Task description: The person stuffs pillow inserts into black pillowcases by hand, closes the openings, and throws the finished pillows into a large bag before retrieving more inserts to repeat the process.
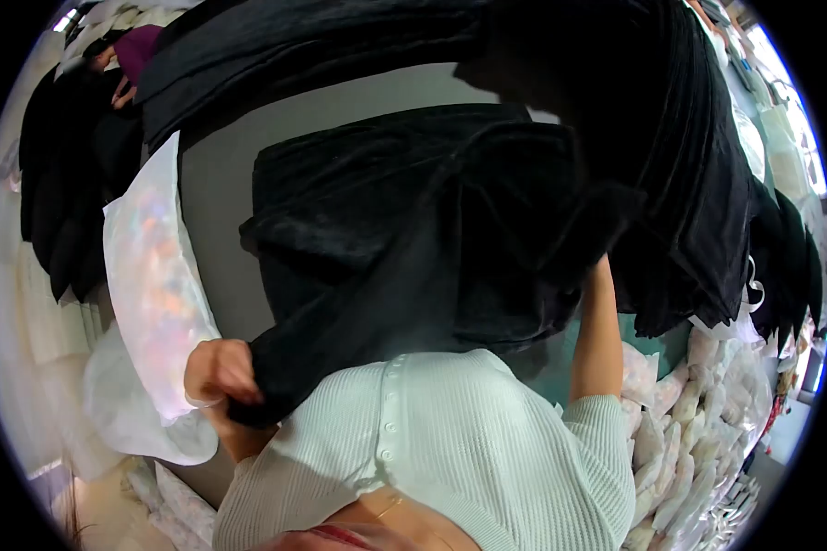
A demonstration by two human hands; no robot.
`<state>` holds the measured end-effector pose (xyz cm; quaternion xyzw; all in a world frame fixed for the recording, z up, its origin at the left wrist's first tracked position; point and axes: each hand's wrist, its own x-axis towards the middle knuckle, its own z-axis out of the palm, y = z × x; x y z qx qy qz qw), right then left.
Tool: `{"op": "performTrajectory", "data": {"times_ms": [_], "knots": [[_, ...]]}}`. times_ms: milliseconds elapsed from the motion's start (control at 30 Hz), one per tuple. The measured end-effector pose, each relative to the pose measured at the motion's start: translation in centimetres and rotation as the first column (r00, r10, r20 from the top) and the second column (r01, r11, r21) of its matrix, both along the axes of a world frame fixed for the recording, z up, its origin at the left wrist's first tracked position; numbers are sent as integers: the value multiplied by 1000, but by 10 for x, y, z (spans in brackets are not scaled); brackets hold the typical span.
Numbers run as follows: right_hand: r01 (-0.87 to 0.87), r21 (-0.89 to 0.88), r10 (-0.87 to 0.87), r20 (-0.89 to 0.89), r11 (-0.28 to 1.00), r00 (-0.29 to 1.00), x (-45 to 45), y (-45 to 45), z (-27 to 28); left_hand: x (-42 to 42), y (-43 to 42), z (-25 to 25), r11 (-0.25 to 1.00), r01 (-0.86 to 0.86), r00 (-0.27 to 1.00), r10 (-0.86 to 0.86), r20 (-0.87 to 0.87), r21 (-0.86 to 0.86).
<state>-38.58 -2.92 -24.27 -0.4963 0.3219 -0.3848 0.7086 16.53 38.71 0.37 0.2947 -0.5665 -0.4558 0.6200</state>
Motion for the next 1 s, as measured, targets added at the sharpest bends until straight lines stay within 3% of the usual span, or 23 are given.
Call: {"op": "performTrajectory", "data": {"times_ms": [100,167,200,233,300,333,400,433,467,500,533,600,633,700,733,767,800,833,867,933,967,1000], "knots": [[-237,-63,244,135,969,960,-46,11,-1,12,-3,-4,998,-69,998,69,6,-1],[-131,-11,131,57,991,990,-28,46,25,14,-10,-12,966,-233,972,233,16,111],[87,-104,-106,-189,991,976,-1,59,33,15,-13,-19,925,-335,942,329,61,177],[270,-241,-348,-394,932,851,11,66,37,25,-14,-30,892,-380,925,375,69,245],[223,-262,-311,-373,939,874,2,53,0,21,-29,-39,592,-660,689,723,59,462],[241,-264,-329,-371,934,868,1,45,-12,37,-33,-52,625,-601,730,683,25,498],[342,1,-338,-140,940,931,3,36,-25,54,-41,-82,508,-699,648,748,145,503],[385,151,-365,-143,911,920,31,44,22,58,-46,-95,422,-760,582,781,227,494],[429,301,-404,-145,851,903,64,56,76,55,-51,-102,435,-756,592,774,226,490],[471,439,-454,-150,765,878,98,67,132,47,-56,-106,327,-871,465,792,395,368],[470,432,-391,-263,770,882,102,68,143,38,-61,-107,220,-951,304,787,537,216],[435,416,-343,-278,799,897,103,68,148,10,-64,-82,378,-867,-30,610,792,-324],[390,400,-285,-297,829,911,104,65,148,-4,-65,-73,583,-797,201,502,841,-157],[363,386,-241,-329,848,913,89,51,124,-30,-65,-76,828,-558,298,131,946,61],[343,384,-216,-338,857,916,93,52,126,-44,-66,-84,836,-542,193,27,981,84],[322,384,-189,-344,865,920,95,53,126,-49,-67,-94,844,-533,168,48,985,49],[315,412,-193,-311,855,930,95,50,123,-45,-64,-110,843,-528,116,193,974,-104],[292,417,-174,-298,861,939,95,45,122,-39,-59,-122,779,-618,273,335,902,-102],[312,434,-182,-316,845,931,94,43,123,-37,-58,-111,631,-774,310,442,842,-46],[336,420,-169,-387,843,906,99,45,127,-26,-59,-100,306,-946,284,609,741,110],[244,421,-116,-306,873,945,93,35,110,-11,-61,-99,154,-971,239,666,707,184],[188,357,-64,-331,915,942,94,30,100,13,-54,-117,138,-962,256,752,607,234]]}}
